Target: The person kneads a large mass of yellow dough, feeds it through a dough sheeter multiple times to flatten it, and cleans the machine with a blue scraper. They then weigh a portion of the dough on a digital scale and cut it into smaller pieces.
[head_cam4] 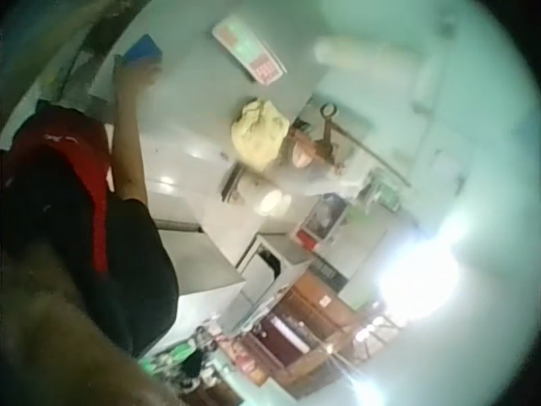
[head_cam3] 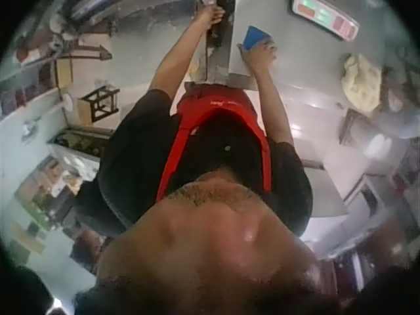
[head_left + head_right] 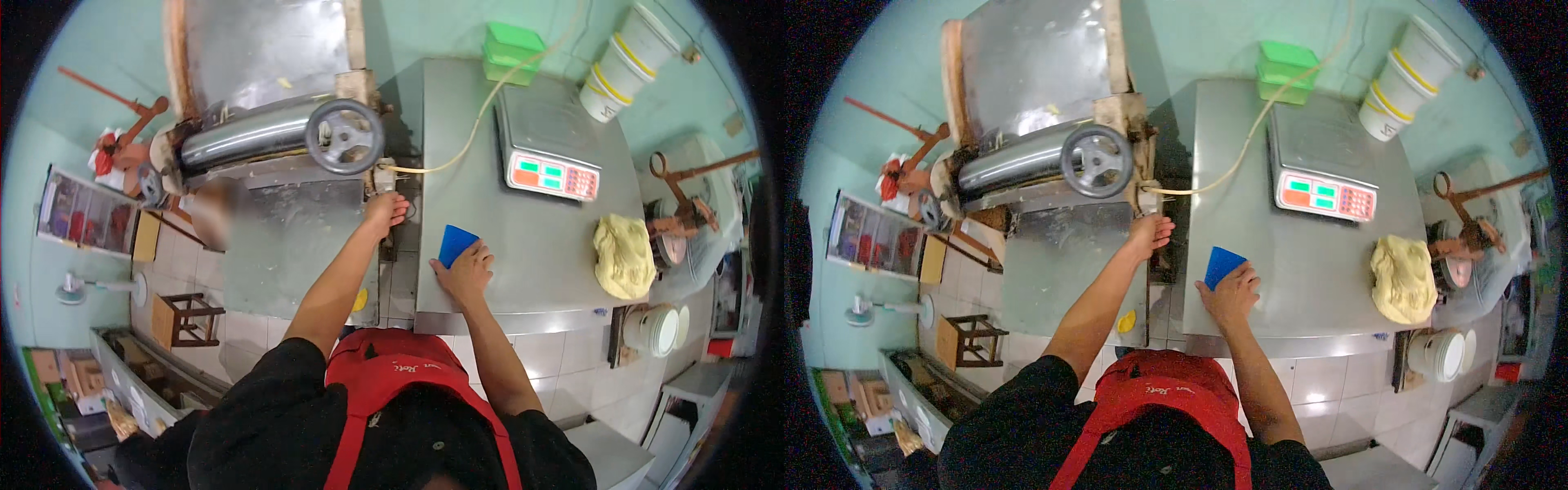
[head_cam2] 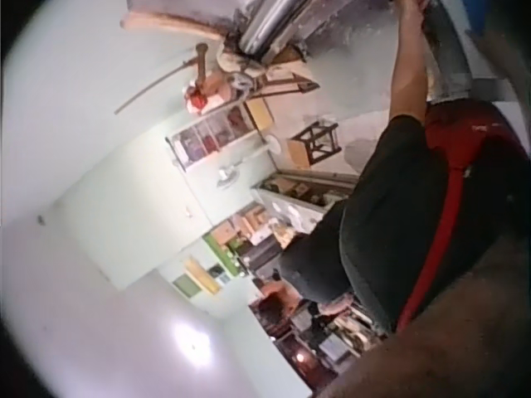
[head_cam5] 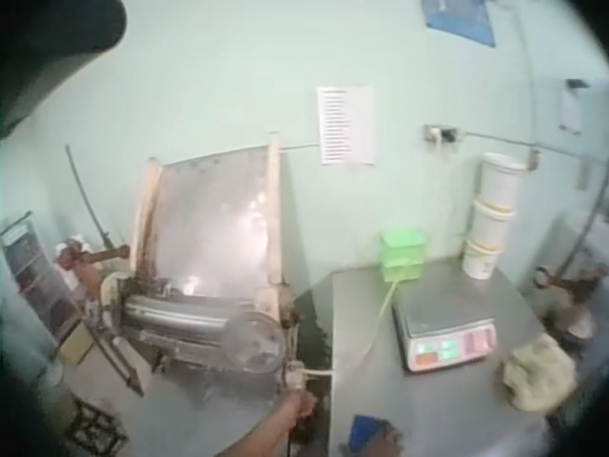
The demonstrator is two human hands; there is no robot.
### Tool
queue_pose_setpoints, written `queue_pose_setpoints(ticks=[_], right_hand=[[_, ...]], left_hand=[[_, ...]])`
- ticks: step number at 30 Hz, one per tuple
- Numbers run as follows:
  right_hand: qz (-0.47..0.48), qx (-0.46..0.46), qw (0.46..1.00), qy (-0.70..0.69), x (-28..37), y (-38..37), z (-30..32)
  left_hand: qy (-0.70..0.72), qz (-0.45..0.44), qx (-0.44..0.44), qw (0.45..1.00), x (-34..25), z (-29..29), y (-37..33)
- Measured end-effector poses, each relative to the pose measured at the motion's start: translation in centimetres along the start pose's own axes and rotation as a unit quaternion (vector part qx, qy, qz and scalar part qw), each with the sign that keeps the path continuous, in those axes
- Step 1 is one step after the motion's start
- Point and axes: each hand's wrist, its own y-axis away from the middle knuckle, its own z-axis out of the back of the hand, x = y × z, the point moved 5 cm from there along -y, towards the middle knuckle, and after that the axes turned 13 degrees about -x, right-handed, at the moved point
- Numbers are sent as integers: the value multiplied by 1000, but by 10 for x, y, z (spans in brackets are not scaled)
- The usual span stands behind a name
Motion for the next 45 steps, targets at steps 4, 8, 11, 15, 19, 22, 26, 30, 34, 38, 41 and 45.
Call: queue_pose_setpoints(ticks=[4, 8, 11, 15, 19, 22, 26, 30, 34, 38, 41, 45], right_hand=[[-31, 48, 998, 19, 5, -7, 0], [-27, 54, 998, 7, -5, -18, -10], [-65, 85, 994, -37, -2, -19, -11], [-18, -12, 991, -130, -30, -6, -30], [-1, -32, 960, -278, -10, 33, -29], [24, -23, 932, -360, 54, 82, -23], [110, 37, 917, -381, 158, 147, -25], [165, 45, 925, -339, 233, 182, -30], [139, 37, 921, -362, 251, 180, -6], [109, -13, 909, -403, 245, 158, 15], [90, -51, 892, -441, 254, 130, 41], [92, -96, 886, -444, 259, 92, 60]], left_hand=[[56, 21, 3, 998, 8, 0, -14], [90, 43, -25, 995, 16, -9, -18], [88, 28, -10, 996, 14, 5, -14], [-3, -27, 53, 998, 22, 44, 29], [-91, -75, 93, 989, 60, 153, 68], [-82, -45, 51, 994, 99, 240, 78], [-41, -29, 146, 988, 93, 286, 112], [-48, -133, 134, 981, 51, 310, 104], [-111, -327, 111, 932, -54, 318, 106], [-134, -422, 98, 891, -126, 300, 112], [-153, -456, 94, 871, -154, 277, 121], [-239, -595, -11, 767, -223, 245, 127]])
